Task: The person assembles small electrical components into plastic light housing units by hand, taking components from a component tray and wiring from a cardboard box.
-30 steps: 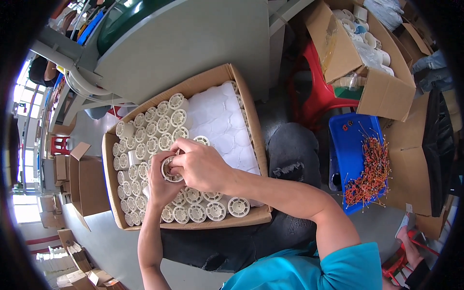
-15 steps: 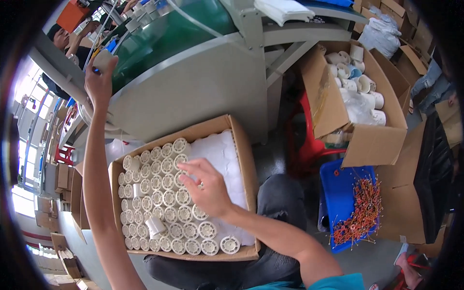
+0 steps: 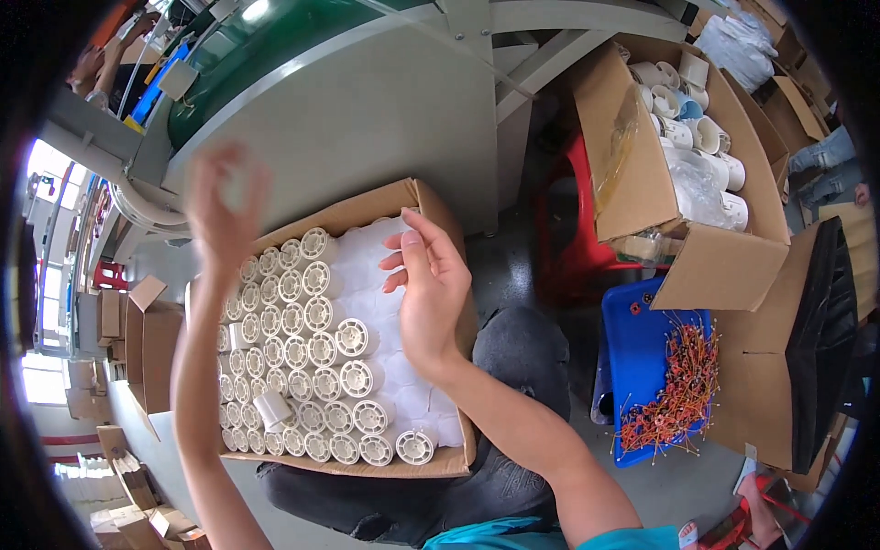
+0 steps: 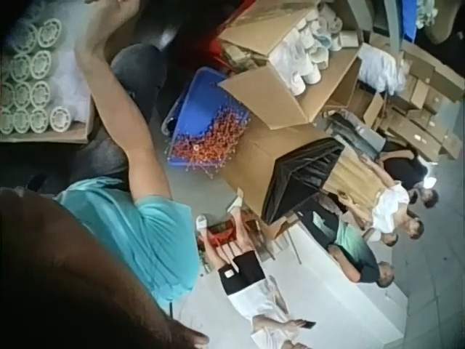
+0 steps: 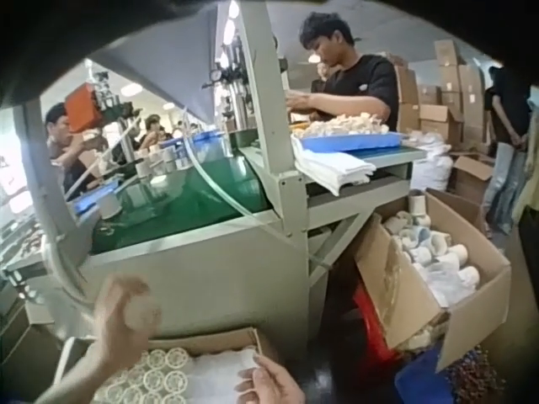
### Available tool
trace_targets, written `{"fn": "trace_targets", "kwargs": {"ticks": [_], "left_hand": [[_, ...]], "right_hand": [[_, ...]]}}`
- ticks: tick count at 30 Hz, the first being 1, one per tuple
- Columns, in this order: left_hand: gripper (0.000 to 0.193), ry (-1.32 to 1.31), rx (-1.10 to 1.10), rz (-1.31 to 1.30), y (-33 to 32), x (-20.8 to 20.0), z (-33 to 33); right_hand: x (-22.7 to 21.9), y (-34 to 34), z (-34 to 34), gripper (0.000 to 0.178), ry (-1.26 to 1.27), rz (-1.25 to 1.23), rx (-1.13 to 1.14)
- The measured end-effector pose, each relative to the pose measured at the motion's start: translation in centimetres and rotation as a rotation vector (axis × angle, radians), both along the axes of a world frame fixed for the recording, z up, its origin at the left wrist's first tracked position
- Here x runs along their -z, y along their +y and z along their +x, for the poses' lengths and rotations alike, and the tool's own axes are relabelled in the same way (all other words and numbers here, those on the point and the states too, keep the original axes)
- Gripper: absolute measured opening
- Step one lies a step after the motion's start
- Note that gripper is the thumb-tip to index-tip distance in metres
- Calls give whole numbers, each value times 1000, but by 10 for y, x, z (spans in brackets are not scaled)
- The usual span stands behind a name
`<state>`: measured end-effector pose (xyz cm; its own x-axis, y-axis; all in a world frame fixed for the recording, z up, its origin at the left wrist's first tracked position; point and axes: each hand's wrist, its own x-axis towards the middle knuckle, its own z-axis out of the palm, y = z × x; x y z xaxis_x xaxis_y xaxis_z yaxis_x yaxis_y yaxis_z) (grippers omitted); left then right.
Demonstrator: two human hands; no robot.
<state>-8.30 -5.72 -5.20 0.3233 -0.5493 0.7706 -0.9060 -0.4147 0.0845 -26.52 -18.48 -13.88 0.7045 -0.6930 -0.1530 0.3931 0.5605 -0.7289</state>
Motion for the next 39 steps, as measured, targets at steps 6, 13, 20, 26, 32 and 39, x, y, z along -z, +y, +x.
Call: {"fn": "trace_targets", "kwargs": {"ticks": [6, 13, 20, 26, 32, 39], "left_hand": [[49, 316, 93, 719, 34, 107, -125], [48, 368, 5, 577, 58, 90, -142], [44, 1478, 143, -438, 112, 94, -160], [46, 1909, 289, -813, 122, 94, -169], [57, 1937, 465, -728, 114, 81, -184], [76, 1927, 499, -692, 121, 97, -185]], "right_hand": [[7, 15, 0, 28, 22, -53, -69], [16, 16, 6, 28, 5, -162, -79], [-1, -17, -25, 28, -119, -287, 28], [36, -96, -154, 17, 391, -995, 297], [100, -184, -295, 22, 1536, -1355, 264], [113, -217, -321, 22, 1663, -1402, 66]]}}
